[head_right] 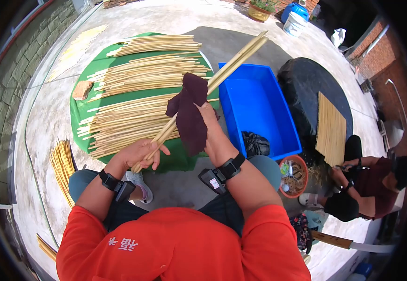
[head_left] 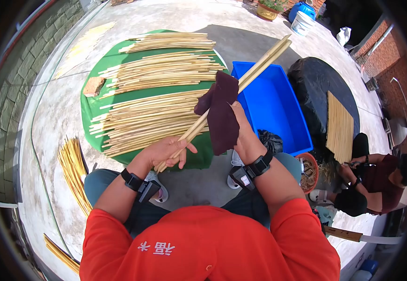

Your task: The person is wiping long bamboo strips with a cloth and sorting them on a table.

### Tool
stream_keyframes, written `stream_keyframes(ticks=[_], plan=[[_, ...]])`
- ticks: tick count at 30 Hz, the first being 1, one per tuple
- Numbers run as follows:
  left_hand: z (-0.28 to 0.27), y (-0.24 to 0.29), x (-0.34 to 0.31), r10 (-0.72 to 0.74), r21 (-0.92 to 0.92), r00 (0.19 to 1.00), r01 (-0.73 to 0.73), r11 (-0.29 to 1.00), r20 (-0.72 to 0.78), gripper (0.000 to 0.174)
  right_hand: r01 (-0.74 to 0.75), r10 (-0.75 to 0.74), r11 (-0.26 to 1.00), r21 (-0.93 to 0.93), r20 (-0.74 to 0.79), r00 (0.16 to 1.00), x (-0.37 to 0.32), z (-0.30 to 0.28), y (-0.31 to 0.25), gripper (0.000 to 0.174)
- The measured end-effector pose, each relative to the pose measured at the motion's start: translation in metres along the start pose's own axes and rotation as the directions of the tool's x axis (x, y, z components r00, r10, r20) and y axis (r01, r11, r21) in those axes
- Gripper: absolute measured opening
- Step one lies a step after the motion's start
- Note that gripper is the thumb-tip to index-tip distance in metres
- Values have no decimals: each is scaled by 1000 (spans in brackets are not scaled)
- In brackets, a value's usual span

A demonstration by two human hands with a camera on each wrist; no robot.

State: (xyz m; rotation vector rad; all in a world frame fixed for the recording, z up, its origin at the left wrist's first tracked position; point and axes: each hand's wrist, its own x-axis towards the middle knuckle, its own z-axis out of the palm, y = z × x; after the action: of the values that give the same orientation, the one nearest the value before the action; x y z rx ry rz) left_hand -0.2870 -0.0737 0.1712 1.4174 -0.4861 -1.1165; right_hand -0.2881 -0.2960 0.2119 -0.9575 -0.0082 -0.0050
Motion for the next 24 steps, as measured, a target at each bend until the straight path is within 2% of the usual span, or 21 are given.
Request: stream_keyframes(ticks=[1, 2, 4, 5, 8, 12, 13, 14, 15, 17, 19, 20, 21, 22, 23, 24], plan=[[0, -3, 1, -1, -110, 999, 6, 994, 46, 54, -66, 67, 996, 55, -9, 998, -13, 19, -7, 16], [1, -5, 1, 1, -220, 996, 19, 975, 92, 57, -65, 66, 996, 58, -12, 998, -9, 14, -4, 16], [7, -4, 3, -26, -267, 994, 54, 962, 111, 57, -78, 89, 994, 78, -139, 986, 2, 0, 1, 16], [8, -2, 4, -50, -313, 990, 89, 946, 131, 58, -76, 87, 994, 79, -143, 986, 6, -4, -3, 16], [4, -3, 2, -74, -244, 987, 107, 964, 140, 55, 81, -45, 987, 137, -251, 967, 11, -13, -31, 18], [-9, 1, -8, -164, -93, 974, 179, 979, 155, 49, 190, -178, 982, 13, -283, 942, 21, -68, -64, 14], [-13, 1, -12, -164, -94, 974, 180, 979, 158, 49, 286, -252, 956, 70, -311, 916, 21, -76, -71, 14], [-20, 1, -17, -190, -14, 976, 193, 981, 102, 45, 380, -320, 917, 124, -342, 884, 21, -86, -78, 14], [-27, 0, -23, -212, 65, 976, 209, 976, 43, 42, 421, -370, 906, 52, -389, 844, 23, -104, -86, 17], [-46, 0, -38, -215, 79, 976, 213, 974, 31, 38, 498, -445, 867, -22, -486, 753, 10, -84, -109, 29], [-62, 4, -55, -219, 248, 963, 253, 935, -156, 35, 553, -622, 764, -333, -151, 768, 9, -112, -128, 41], [-69, 2, -62, -217, 249, 964, 251, 936, -156, 35, 484, -486, 874, -44, -122, 866, -2, -118, -133, 45], [-75, 0, -68, -168, 165, 941, 223, 961, -293, 34, 487, -488, 872, -46, -120, 864, -2, -123, -138, 45], [-77, 1, -69, -126, 89, 896, 180, 980, -425, 33, 439, -456, 859, 264, 7, 890, -1, -126, -142, 40], [-76, 1, -65, -122, 93, 897, 177, 980, -424, 33, 313, -452, 780, 542, 142, 881, 2, -129, -145, 34], [-75, 1, -60, -17, -4, 891, 17, 1000, -453, 32, 120, -474, 645, 755, 271, 838, 5, -131, -146, 29]])
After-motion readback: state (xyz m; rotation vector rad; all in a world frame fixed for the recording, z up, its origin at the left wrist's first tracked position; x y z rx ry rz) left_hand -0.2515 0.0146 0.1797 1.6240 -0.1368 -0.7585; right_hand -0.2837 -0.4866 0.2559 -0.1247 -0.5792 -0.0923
